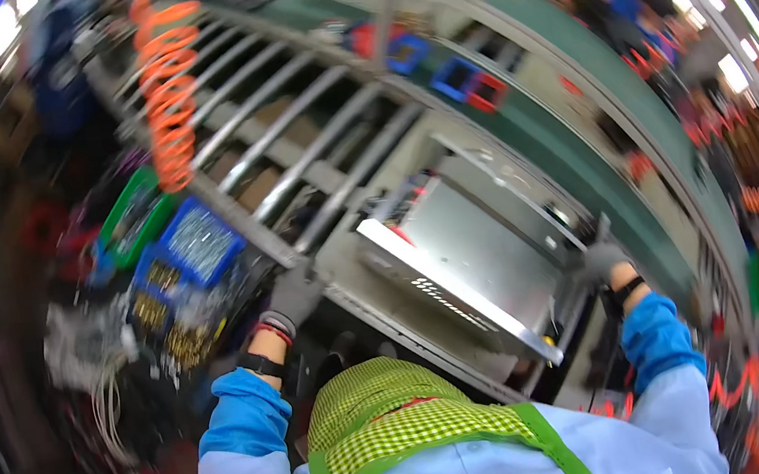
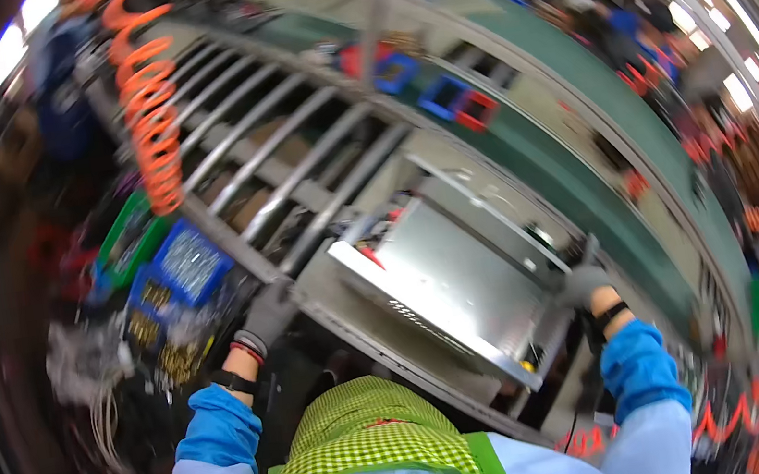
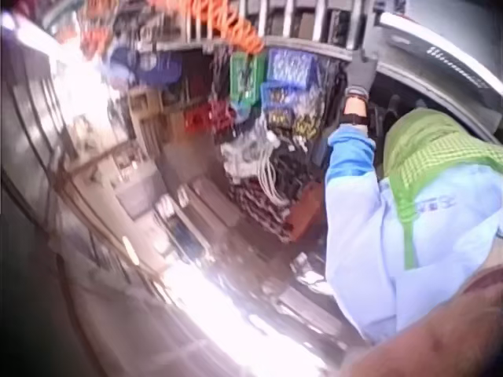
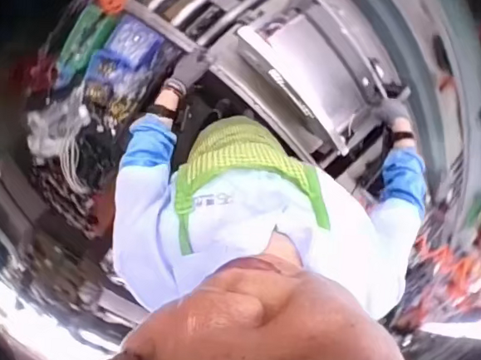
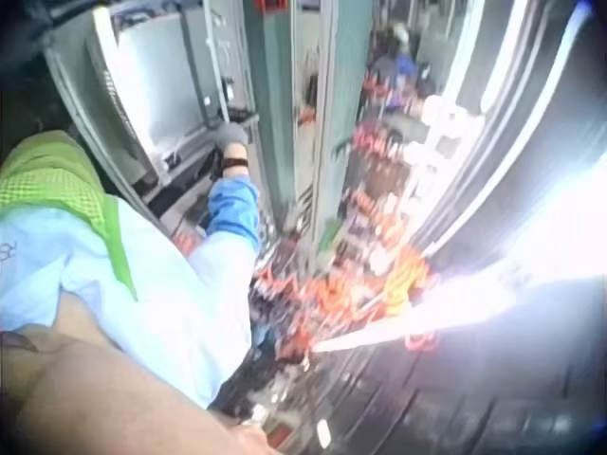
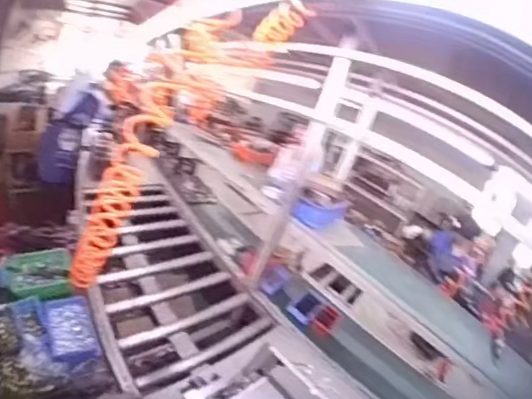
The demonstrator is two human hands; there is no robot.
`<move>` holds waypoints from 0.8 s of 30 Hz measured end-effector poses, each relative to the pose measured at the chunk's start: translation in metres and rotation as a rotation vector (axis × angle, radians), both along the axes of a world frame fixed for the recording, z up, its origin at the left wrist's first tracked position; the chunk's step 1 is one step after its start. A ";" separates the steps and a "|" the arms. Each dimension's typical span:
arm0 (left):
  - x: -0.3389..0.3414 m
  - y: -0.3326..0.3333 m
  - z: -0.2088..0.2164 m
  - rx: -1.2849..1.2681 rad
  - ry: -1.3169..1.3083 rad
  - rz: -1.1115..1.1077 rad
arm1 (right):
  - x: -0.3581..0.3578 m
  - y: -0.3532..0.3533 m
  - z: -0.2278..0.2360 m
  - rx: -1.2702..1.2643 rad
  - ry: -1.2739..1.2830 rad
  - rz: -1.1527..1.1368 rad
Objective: Assembling and securing components into an industrial metal chassis using an air screwdriver and manual handling.
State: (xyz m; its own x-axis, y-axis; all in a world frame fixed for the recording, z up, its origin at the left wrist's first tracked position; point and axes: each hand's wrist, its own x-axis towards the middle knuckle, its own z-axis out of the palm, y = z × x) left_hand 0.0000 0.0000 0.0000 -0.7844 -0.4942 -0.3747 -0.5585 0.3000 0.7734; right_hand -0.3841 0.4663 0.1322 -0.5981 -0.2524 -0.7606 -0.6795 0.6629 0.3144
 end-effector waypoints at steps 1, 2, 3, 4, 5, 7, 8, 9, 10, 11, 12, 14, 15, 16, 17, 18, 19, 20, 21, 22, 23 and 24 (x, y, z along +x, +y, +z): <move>0.044 0.016 -0.014 0.080 -0.044 0.009 | 0.003 -0.038 0.020 -0.001 -0.084 0.076; 0.078 0.036 -0.031 0.047 -0.080 0.012 | 0.003 -0.054 0.037 -0.091 -0.089 0.077; 0.081 -0.013 -0.049 -0.068 -0.075 0.020 | -0.011 -0.135 0.047 -0.270 -0.196 -0.118; 0.114 -0.007 -0.047 -0.063 -0.219 0.035 | -0.008 -0.153 0.037 -0.456 -0.252 -0.166; 0.147 -0.001 -0.037 -0.058 -0.365 0.053 | -0.010 -0.166 0.027 -0.647 -0.322 -0.217; 0.226 0.031 -0.029 -0.032 -0.448 0.139 | -0.016 -0.174 0.020 -0.924 -0.336 -0.144; 0.258 0.034 -0.031 -0.033 -0.460 0.230 | -0.024 -0.196 0.012 -1.235 -0.326 -0.104; 0.290 0.036 -0.032 -0.030 -0.476 0.314 | -0.022 -0.220 0.013 -1.233 -0.360 -0.068; 0.322 0.034 -0.033 -0.054 -0.488 0.426 | -0.018 -0.245 0.016 -1.296 -0.328 -0.050; 0.354 0.031 -0.033 -0.079 -0.499 0.533 | -0.010 -0.270 0.020 -1.361 -0.292 -0.037; 0.373 0.020 -0.024 -0.131 -0.495 0.688 | -0.008 -0.290 0.022 -1.217 -0.065 0.190; 0.431 -0.007 0.001 -0.308 -0.432 0.980 | 0.040 -0.340 0.024 -1.155 -0.126 0.309; 0.466 -0.016 0.006 -0.431 -0.366 1.116 | 0.074 -0.363 0.030 -1.080 -0.174 0.418; 0.503 -0.024 0.008 -0.666 -0.433 1.149 | 0.116 -0.385 0.036 -1.086 -0.254 0.460; 0.535 -0.033 0.009 -0.901 -0.501 1.167 | 0.165 -0.406 0.047 -1.080 -0.286 0.529; 0.559 -0.046 0.010 -0.905 -0.500 1.170 | 0.210 -0.427 0.054 -1.046 -0.258 0.696; 0.581 -0.061 0.015 -0.871 -0.593 1.044 | 0.246 -0.445 0.049 -1.081 -0.293 0.842; 0.603 -0.081 0.025 -0.835 -0.681 0.911 | 0.286 -0.464 0.044 -1.130 -0.313 0.971; 0.583 -0.114 0.074 -0.360 -0.663 0.767 | 0.334 -0.481 0.049 -1.105 -0.371 0.987; 0.596 -0.124 0.080 -0.370 -0.705 0.677 | 0.389 -0.503 0.054 -1.012 -0.436 1.019; 0.615 -0.134 0.083 -0.373 -0.752 0.584 | 0.442 -0.525 0.050 -1.030 -0.516 1.116; 0.628 -0.151 0.083 -0.322 -0.749 0.503 | 0.492 -0.545 0.041 -1.117 -0.623 1.235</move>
State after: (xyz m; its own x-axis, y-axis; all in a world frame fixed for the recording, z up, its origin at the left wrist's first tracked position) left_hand 0.6277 -0.1510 0.0833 -0.0641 -0.8746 -0.4805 -0.9960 0.0260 0.0854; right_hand 0.1076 -0.0787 0.1733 0.6039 -0.7953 0.0532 -0.7316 -0.5795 -0.3591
